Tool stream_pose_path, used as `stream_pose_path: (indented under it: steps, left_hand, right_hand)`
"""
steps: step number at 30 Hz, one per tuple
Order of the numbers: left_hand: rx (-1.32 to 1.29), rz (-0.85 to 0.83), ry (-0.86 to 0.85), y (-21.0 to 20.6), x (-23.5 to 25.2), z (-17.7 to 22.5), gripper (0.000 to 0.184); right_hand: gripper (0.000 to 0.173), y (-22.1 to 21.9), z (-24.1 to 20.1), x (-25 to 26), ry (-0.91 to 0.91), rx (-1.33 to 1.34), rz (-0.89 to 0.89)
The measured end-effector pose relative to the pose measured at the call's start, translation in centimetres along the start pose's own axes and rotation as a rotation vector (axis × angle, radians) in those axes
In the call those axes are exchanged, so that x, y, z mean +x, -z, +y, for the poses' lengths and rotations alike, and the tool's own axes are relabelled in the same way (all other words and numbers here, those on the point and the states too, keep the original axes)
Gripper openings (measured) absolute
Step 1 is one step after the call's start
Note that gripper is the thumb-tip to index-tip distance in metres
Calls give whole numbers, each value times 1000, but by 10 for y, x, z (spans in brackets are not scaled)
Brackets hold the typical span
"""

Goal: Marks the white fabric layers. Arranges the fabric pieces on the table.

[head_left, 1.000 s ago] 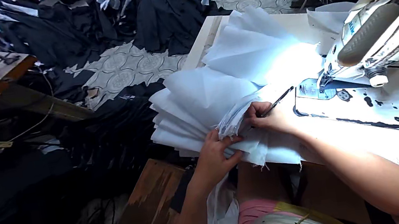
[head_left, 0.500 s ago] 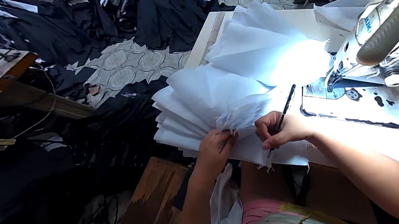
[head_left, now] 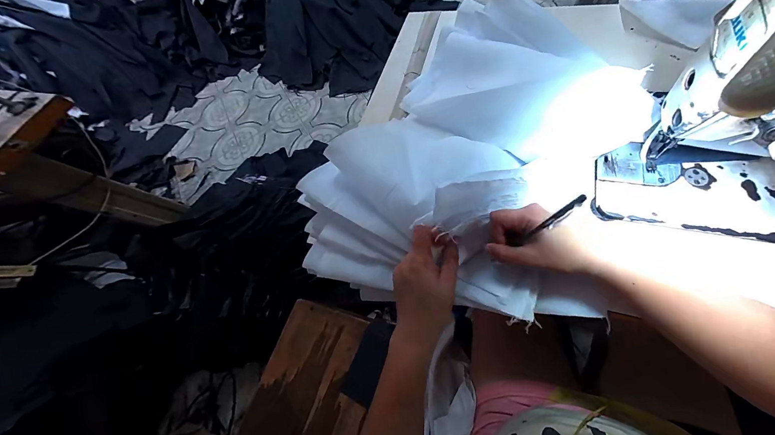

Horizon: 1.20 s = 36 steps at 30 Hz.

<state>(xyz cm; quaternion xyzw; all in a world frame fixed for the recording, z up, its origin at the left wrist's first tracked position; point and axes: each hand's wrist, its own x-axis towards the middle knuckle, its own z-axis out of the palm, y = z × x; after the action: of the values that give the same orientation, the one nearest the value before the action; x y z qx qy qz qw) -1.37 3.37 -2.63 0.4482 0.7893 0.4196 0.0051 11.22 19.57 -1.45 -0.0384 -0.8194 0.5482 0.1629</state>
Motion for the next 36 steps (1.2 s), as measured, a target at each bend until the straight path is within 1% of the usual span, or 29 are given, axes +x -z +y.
stream_pose_path:
  steps: [3, 7, 9, 12, 17, 19, 21, 23, 25, 27, 29, 31, 33, 34, 36]
  left_hand:
    - [40, 2, -103, -2, -1, -2, 17]
    - [62, -127, -146, 3, -3, -1, 23]
    - [48, -163, -166, 4, -4, -5, 17]
    - [55, -204, -151, 5, -6, -3, 29]
    - [87, -220, -137, 6, -5, -1, 30]
    - [74, -228, -156, 7, -6, -2, 28]
    - [28, -281, -194, 11, -5, -5, 26]
    - [-18, -353, -237, 16, -5, -9, 28]
    - [-34, -378, -244, 19, -5, -9, 29]
    - [-38, -342, -225, 19, -7, -8, 24]
    - [-43, -246, -209, 15, -8, -7, 23]
    - [-26, -144, -170, 10, -7, -5, 29]
    - [8, -61, -108, 5, -6, 1, 27]
    - [26, -21, -97, 1, -5, 2, 25]
    - [37, 4, -118, -2, -6, -1, 19]
  right_hand:
    - [20, -5, 1, 0, 22, -138, -21]
    - [18, -4, -2, 0, 18, -152, -49]
    - [17, -3, -3, 0, 11, -137, -47]
    - [19, -2, -1, 0, 6, -117, -31]
    - [18, -2, -2, 0, 7, -169, -24]
    - [18, -2, -2, 0, 8, -169, -36]
    - [17, -2, -3, 0, 0, -185, -42]
    - [16, 1, -6, 1, -16, -182, -46]
    - [17, 5, -6, 2, -59, -75, -4]
    - [24, 9, -2, 2, -107, 125, 78]
    - [29, 14, -3, 1, -136, 370, 118]
    - [29, 18, -5, 0, -131, 532, 53]
    - [29, 18, -13, -1, -112, 501, -48]
    - [29, 16, -15, 0, -101, 416, -70]
    - [23, 10, -14, 1, -97, 147, -71]
